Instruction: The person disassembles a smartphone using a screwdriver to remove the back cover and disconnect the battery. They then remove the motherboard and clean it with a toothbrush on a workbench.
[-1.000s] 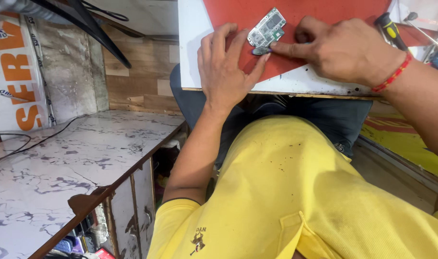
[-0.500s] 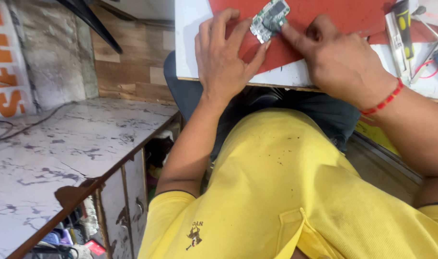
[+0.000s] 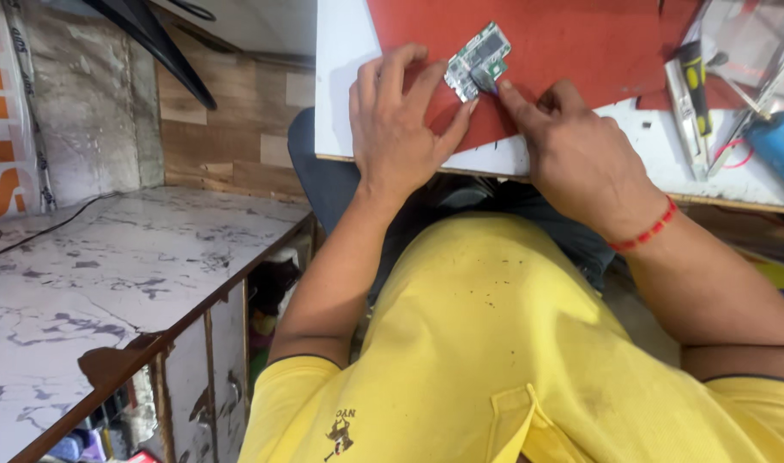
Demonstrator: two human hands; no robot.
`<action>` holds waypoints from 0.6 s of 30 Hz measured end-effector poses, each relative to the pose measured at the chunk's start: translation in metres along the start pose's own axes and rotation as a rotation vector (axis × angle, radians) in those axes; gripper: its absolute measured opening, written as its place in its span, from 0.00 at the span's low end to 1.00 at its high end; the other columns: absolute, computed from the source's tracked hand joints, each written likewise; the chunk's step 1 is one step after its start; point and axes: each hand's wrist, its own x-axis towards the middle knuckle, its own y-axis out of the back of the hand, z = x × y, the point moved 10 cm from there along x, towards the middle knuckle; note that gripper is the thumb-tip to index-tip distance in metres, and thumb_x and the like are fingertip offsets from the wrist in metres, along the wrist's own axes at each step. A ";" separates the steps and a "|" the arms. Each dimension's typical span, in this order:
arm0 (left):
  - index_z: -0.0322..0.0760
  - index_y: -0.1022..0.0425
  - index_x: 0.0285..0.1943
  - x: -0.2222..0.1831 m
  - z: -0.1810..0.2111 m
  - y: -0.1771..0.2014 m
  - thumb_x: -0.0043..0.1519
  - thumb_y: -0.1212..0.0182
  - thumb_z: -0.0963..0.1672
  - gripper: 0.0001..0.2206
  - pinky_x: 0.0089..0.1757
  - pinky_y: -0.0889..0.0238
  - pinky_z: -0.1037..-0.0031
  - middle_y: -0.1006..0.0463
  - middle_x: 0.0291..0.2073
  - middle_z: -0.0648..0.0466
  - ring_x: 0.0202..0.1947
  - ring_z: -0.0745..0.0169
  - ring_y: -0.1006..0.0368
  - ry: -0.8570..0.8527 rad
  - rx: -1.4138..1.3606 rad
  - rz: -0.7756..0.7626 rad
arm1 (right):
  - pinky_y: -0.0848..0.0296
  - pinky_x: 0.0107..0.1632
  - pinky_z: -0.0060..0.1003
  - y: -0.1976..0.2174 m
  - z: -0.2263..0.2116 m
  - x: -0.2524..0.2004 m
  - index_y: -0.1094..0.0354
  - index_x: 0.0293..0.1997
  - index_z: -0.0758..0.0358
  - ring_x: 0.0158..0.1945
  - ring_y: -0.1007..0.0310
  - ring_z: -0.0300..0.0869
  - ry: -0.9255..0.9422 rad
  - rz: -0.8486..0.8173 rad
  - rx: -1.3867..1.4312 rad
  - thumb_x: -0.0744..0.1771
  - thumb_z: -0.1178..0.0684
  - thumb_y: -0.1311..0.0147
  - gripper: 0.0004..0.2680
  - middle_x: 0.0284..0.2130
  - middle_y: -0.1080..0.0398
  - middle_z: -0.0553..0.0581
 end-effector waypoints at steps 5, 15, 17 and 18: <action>0.41 0.21 0.54 -0.003 -0.002 -0.007 0.57 0.25 0.50 0.20 0.55 0.39 0.60 0.31 0.57 0.56 0.58 0.52 0.36 0.008 0.009 -0.041 | 0.27 0.38 0.55 -0.007 0.013 0.021 0.36 0.73 0.62 0.35 0.28 0.64 -0.053 0.029 -0.011 0.67 0.63 0.52 0.22 0.46 0.31 0.71; 0.39 0.21 0.55 -0.005 0.001 -0.006 0.59 0.25 0.51 0.20 0.56 0.39 0.60 0.31 0.57 0.55 0.58 0.53 0.36 -0.012 -0.010 -0.028 | 0.26 0.39 0.54 0.003 0.028 0.003 0.35 0.73 0.58 0.38 0.26 0.62 -0.023 0.069 -0.020 0.69 0.61 0.52 0.20 0.44 0.30 0.70; 0.39 0.21 0.54 -0.003 0.000 -0.002 0.59 0.26 0.51 0.20 0.55 0.39 0.60 0.31 0.56 0.55 0.57 0.53 0.36 -0.010 -0.001 -0.016 | 0.26 0.38 0.54 0.004 0.029 0.002 0.34 0.71 0.56 0.37 0.26 0.62 -0.036 0.053 0.004 0.68 0.60 0.51 0.20 0.42 0.30 0.69; 0.39 0.20 0.53 -0.004 0.002 -0.002 0.58 0.26 0.51 0.20 0.54 0.39 0.59 0.31 0.56 0.55 0.57 0.52 0.36 -0.008 0.005 -0.008 | 0.26 0.40 0.54 0.007 0.030 0.001 0.34 0.70 0.54 0.38 0.26 0.61 -0.044 0.071 0.016 0.69 0.58 0.50 0.19 0.42 0.30 0.68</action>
